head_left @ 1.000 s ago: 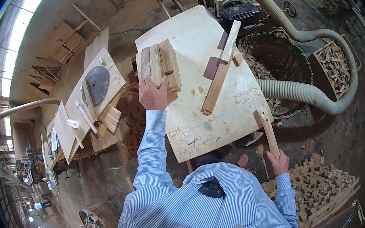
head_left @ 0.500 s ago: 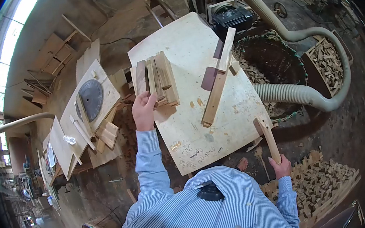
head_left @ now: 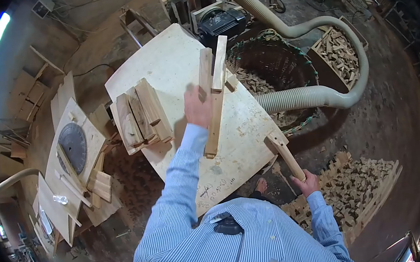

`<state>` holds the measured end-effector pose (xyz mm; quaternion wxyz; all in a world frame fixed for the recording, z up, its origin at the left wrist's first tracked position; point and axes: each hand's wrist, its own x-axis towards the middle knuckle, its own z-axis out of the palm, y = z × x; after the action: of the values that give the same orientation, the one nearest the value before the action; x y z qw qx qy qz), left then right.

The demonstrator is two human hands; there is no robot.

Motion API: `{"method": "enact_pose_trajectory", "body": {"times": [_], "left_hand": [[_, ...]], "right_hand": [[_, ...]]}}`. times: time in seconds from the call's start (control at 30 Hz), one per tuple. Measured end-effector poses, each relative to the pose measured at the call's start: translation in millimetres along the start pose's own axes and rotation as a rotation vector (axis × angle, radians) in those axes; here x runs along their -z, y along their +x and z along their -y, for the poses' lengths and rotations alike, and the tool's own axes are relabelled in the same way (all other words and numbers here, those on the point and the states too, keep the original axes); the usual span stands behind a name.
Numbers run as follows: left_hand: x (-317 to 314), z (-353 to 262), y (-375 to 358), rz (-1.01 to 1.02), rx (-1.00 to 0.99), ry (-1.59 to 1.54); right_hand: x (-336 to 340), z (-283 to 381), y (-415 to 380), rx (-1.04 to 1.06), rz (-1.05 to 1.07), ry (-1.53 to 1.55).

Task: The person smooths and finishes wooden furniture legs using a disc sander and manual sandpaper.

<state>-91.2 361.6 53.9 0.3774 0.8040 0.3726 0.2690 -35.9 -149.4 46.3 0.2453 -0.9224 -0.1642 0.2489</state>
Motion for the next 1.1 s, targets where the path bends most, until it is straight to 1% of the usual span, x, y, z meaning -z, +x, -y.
{"method": "enact_pose_trajectory", "body": {"times": [0.07,0.1,0.17,0.2,0.27,0.3,0.37,0.47,0.53,0.57,0.6,0.67,0.73,0.8,1.0,1.1], "left_hand": [[-18.7,15.1,31.5,0.013,0.065,0.274],[-27.2,22.8,41.3,0.017,0.063,0.275],[-38.7,34.9,57.2,-0.026,0.032,0.411],[-40.4,35.6,64.7,-0.025,0.028,0.418],[-44.7,35.8,76.0,0.075,0.002,0.448],[-46.6,35.6,80.2,0.075,0.000,0.452],[-50.0,36.2,87.4,0.133,0.081,0.318],[-57.0,33.6,95.0,0.121,0.121,0.325],[-62.5,27.0,99.7,0.113,0.133,0.339],[-65.6,25.1,102.9,0.107,0.144,0.351],[-68.2,24.4,105.0,0.101,0.149,0.351],[-71.4,30.3,104.1,0.103,0.145,0.356],[-73.1,39.5,103.0,0.095,0.135,0.349],[-72.1,40.3,103.6,0.086,0.124,0.340],[-71.9,47.3,105.2,0.091,0.151,0.324],[-70.7,44.6,109.3,0.074,0.118,0.306]], "right_hand": [[2.2,3.7,-1.6,-0.009,-0.015,-0.047],[5.9,8.6,-2.2,-0.008,-0.002,-0.035],[5.8,9.7,-2.2,-0.010,0.013,-0.011],[5.0,7.9,-1.1,-0.001,0.021,0.019],[6.5,8.4,-0.4,0.006,0.030,0.054],[8.7,11.3,-0.8,0.003,0.030,0.058],[11.1,15.0,-3.0,0.003,0.030,0.065],[12.5,14.8,-2.2,0.025,0.028,0.018],[11.2,8.6,-2.3,0.054,0.021,0.084],[8.2,4.1,-1.4,0.124,0.008,0.085],[6.3,-0.7,1.3,0.130,0.012,0.083],[-1.3,-5.4,5.1,0.211,-0.016,0.013],[-5.8,-5.3,14.1,0.195,0.030,-0.031],[-5.4,-2.9,21.3,0.135,0.127,-0.048],[-12.3,-9.9,23.9,0.135,0.140,-0.101],[-16.4,-11.1,28.3,0.157,0.089,-0.098]]}}
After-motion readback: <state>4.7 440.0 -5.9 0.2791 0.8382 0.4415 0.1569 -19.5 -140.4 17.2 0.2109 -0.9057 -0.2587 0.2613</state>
